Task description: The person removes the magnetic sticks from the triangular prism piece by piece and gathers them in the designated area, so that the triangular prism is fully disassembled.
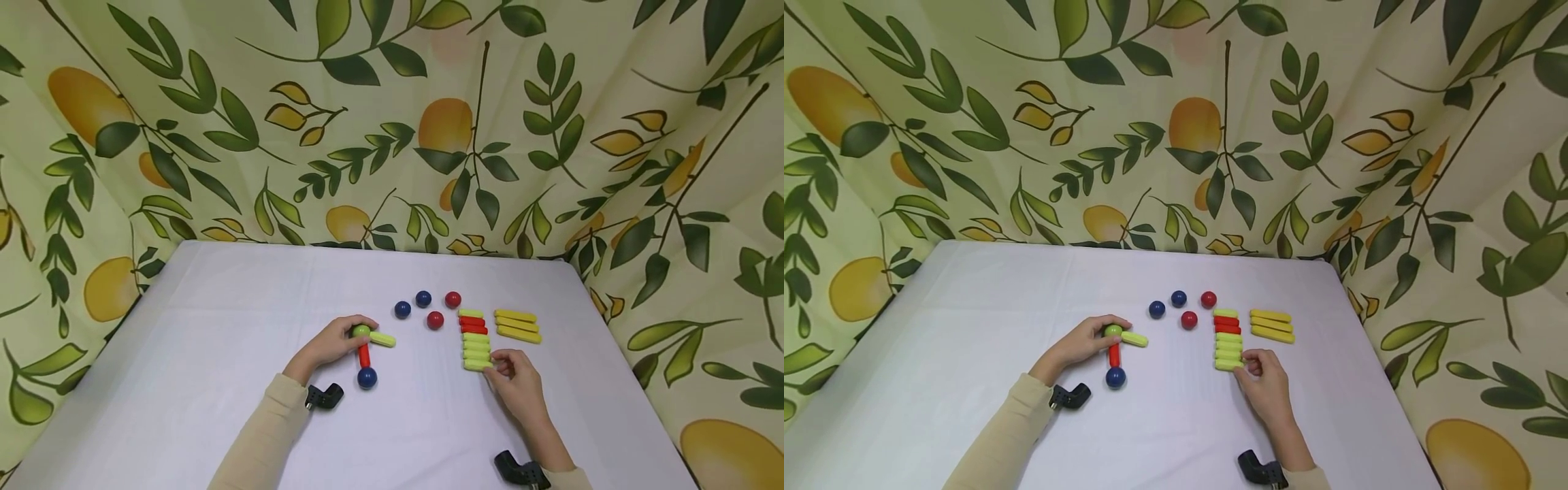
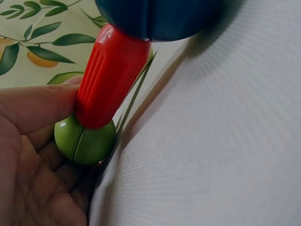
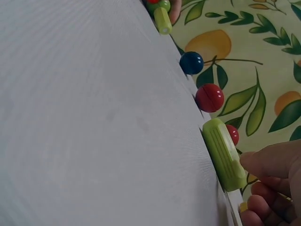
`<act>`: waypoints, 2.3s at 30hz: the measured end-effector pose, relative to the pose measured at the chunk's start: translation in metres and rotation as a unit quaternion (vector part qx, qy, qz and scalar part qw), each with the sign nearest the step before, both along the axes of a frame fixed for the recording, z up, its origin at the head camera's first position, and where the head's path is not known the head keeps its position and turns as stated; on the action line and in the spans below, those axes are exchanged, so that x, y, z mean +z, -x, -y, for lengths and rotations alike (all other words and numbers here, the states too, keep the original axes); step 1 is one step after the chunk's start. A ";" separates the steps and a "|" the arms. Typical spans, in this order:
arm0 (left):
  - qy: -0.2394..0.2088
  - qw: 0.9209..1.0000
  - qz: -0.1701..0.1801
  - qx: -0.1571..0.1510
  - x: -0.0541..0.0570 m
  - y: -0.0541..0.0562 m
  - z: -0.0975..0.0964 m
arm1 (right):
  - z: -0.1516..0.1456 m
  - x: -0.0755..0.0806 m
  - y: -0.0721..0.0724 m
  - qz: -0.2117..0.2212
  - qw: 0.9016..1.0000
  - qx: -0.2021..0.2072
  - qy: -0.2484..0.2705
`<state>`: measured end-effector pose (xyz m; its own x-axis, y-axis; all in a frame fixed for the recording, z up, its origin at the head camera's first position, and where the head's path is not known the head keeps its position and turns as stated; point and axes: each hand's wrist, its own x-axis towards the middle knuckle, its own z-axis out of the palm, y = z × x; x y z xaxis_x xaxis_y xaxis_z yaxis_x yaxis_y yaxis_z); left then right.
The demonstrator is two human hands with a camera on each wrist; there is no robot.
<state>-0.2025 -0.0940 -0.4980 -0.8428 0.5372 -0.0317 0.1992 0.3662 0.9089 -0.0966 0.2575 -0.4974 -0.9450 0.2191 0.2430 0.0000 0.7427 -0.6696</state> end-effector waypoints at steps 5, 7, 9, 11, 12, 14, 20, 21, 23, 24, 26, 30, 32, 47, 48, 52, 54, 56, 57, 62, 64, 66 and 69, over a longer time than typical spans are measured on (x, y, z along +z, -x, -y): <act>0.001 1.000 -0.003 -0.004 -0.002 0.001 -0.001 | 0.000 0.003 -0.002 -0.006 1.000 -0.009 0.006; 0.002 1.000 -0.005 -0.006 -0.002 0.001 -0.001 | 0.001 0.005 -0.001 -0.006 1.000 -0.003 0.023; 0.002 1.000 -0.007 -0.007 -0.001 0.002 -0.001 | 0.003 0.008 0.002 -0.003 0.999 0.009 0.047; 0.003 1.000 -0.009 -0.005 0.000 0.003 -0.001 | 0.007 0.012 0.006 0.005 0.998 0.026 0.065; 0.003 1.000 -0.011 -0.005 0.000 0.004 -0.001 | 0.010 0.014 0.009 0.012 0.997 0.033 0.073; 0.003 1.000 -0.013 -0.004 0.000 0.005 -0.001 | 0.017 0.019 0.016 0.027 0.995 0.048 0.089; 0.002 1.000 -0.004 -0.007 0.000 0.004 -0.003 | 0.049 0.029 0.038 0.077 0.978 0.111 0.159; 0.002 1.000 -0.003 -0.007 0.000 0.004 -0.003 | 0.055 0.030 0.040 0.083 0.974 0.122 0.170; 0.003 1.000 -0.002 -0.007 0.000 0.003 -0.004 | 0.067 0.030 0.046 0.090 0.967 0.145 0.187; 0.004 1.000 -0.003 -0.006 0.000 0.003 -0.004 | 0.073 0.029 0.049 0.094 0.964 0.156 0.196; 0.005 1.000 -0.006 -0.002 0.000 0.003 -0.005 | 0.084 0.027 0.055 0.102 0.955 0.178 0.212; 0.005 1.000 -0.011 0.001 0.000 0.002 -0.005 | 0.105 0.022 0.066 0.125 0.936 0.220 0.243; 0.005 1.000 -0.010 -0.001 0.000 0.002 -0.006 | 0.113 0.020 0.070 0.135 0.928 0.239 0.253; 0.009 1.000 -0.014 -0.004 0.000 0.002 0.001 | 0.132 -0.005 0.077 0.116 0.929 0.287 0.201; 0.008 1.000 -0.013 -0.005 0.001 0.001 0.001 | 0.132 -0.006 0.077 0.106 0.934 0.287 0.185; 0.006 1.000 -0.013 -0.004 0.000 0.002 0.002 | 0.135 -0.009 0.075 0.064 0.948 0.284 0.130; 0.005 1.000 -0.014 -0.005 -0.001 0.002 0.002 | 0.136 -0.009 0.075 0.047 0.953 0.280 0.109; 0.004 1.000 -0.016 -0.006 -0.001 0.003 0.002 | 0.137 -0.009 0.075 0.037 0.956 0.274 0.094; 0.003 1.000 -0.016 -0.008 -0.001 0.003 0.002 | 0.137 -0.009 0.074 0.034 0.958 0.272 0.090; -0.002 1.000 -0.013 -0.008 0.000 0.002 0.000 | 0.135 -0.008 0.072 0.017 0.960 0.260 0.101; -0.002 1.000 -0.019 -0.007 0.000 0.001 0.000 | 0.134 -0.009 0.072 0.002 0.960 0.256 0.114; -0.002 1.000 -0.025 -0.008 0.000 0.001 0.000 | 0.134 -0.009 0.072 -0.009 0.960 0.253 0.123; -0.006 0.999 -0.032 -0.009 0.001 0.001 -0.001 | 0.133 -0.008 0.073 -0.013 0.960 0.248 0.131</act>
